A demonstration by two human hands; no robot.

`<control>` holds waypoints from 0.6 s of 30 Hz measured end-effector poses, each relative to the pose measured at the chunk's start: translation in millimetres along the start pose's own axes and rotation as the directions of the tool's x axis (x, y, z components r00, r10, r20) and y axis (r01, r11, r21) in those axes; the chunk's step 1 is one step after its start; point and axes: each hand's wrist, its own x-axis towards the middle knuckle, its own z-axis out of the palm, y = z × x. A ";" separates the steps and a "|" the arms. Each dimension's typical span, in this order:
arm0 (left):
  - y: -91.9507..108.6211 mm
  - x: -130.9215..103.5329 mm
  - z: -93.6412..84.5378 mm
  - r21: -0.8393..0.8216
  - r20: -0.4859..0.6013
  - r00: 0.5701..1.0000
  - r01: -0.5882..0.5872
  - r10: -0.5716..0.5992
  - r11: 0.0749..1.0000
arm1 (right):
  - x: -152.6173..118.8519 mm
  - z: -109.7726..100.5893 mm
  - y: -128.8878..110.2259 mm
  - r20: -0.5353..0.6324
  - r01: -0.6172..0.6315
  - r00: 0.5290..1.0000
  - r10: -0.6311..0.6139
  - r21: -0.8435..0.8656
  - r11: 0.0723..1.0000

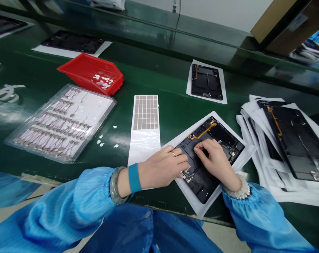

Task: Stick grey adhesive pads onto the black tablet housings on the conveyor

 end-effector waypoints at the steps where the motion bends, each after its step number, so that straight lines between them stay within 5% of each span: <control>1: -0.4 0.9 -0.8 -0.004 0.002 1.000 0.002 -0.002 1.000 | 0.0 0.1 -0.2 -0.001 -0.001 1.000 0.001 0.000 1.000; 18: -1.3 4.1 -1.5 -0.068 0.044 0.999 -0.004 0.007 0.998 | -0.2 0.6 -0.9 -0.007 -0.006 1.000 0.006 0.007 1.000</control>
